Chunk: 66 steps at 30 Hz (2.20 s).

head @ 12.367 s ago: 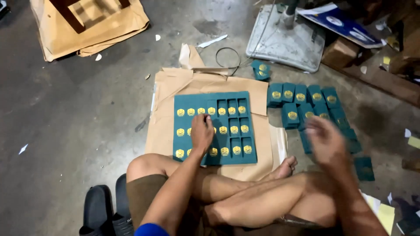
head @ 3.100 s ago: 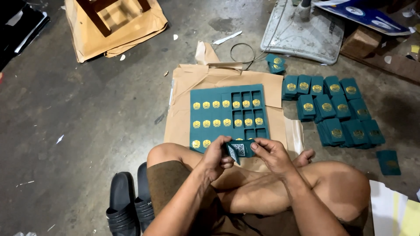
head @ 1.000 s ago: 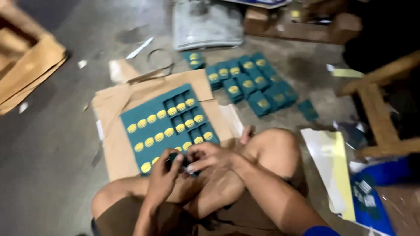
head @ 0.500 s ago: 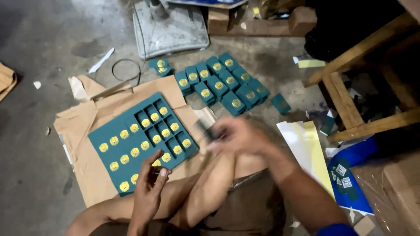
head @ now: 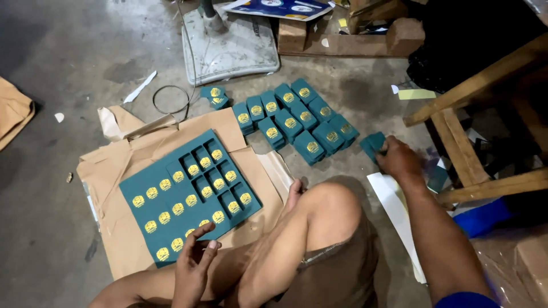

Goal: The person removes small green product boxes from a mold by hand, then stacks them on the floor, aligning them as they are stacked.

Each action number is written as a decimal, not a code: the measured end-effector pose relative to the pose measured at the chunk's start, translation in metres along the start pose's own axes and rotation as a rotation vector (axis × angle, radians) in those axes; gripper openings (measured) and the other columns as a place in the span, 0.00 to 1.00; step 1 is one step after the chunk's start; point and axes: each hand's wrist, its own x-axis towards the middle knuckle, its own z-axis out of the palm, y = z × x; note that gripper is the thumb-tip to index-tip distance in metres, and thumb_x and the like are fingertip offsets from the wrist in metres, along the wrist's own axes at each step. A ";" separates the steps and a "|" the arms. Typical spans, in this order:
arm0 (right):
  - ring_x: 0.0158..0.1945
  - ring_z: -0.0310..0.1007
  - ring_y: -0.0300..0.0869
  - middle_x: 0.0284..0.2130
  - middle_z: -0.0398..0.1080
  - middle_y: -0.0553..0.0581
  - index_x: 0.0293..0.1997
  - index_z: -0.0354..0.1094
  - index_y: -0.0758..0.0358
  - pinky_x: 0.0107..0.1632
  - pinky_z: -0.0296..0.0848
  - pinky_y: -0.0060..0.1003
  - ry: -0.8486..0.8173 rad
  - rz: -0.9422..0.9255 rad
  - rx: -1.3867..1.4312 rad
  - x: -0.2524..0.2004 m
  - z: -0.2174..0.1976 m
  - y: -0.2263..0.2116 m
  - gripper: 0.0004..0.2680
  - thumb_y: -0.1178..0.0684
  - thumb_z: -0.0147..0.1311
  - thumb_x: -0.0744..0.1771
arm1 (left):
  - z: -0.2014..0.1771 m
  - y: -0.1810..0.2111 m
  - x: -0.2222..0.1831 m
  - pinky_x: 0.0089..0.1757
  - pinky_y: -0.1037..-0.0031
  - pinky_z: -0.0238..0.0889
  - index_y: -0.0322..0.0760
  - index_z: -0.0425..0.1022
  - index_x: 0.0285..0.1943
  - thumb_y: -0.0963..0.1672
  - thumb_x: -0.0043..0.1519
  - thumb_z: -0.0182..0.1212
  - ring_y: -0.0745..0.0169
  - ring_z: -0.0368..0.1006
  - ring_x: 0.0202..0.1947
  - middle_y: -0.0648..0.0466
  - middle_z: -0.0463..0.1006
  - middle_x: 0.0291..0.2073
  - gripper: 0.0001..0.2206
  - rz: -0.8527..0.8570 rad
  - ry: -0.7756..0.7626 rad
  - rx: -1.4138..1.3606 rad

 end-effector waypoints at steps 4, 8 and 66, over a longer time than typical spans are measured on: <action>0.46 0.75 0.61 0.41 0.76 0.62 0.42 0.68 0.59 0.45 0.73 0.57 0.012 0.008 0.064 0.011 0.023 0.009 0.14 0.47 0.67 0.61 | -0.002 -0.003 0.003 0.49 0.69 0.71 0.31 0.69 0.65 0.39 0.62 0.59 0.61 0.75 0.45 0.49 0.75 0.59 0.20 -0.016 0.013 0.039; 0.47 0.76 0.61 0.42 0.76 0.62 0.43 0.69 0.57 0.49 0.73 0.56 -0.028 0.012 -0.014 0.009 0.024 0.002 0.14 0.47 0.68 0.60 | 0.000 -0.004 0.005 0.49 0.69 0.71 0.31 0.70 0.64 0.39 0.62 0.59 0.61 0.75 0.45 0.49 0.76 0.58 0.20 -0.034 0.019 0.039; 0.61 0.60 0.71 0.55 0.63 0.82 0.57 0.61 0.79 0.65 0.59 0.56 -0.558 -0.283 0.203 -0.159 0.191 -0.392 0.23 0.54 0.61 0.59 | -0.041 -0.060 0.127 0.67 0.36 0.12 0.32 0.14 0.79 0.57 0.43 0.80 0.23 0.04 0.74 0.29 0.09 0.74 0.72 -0.311 -0.139 1.105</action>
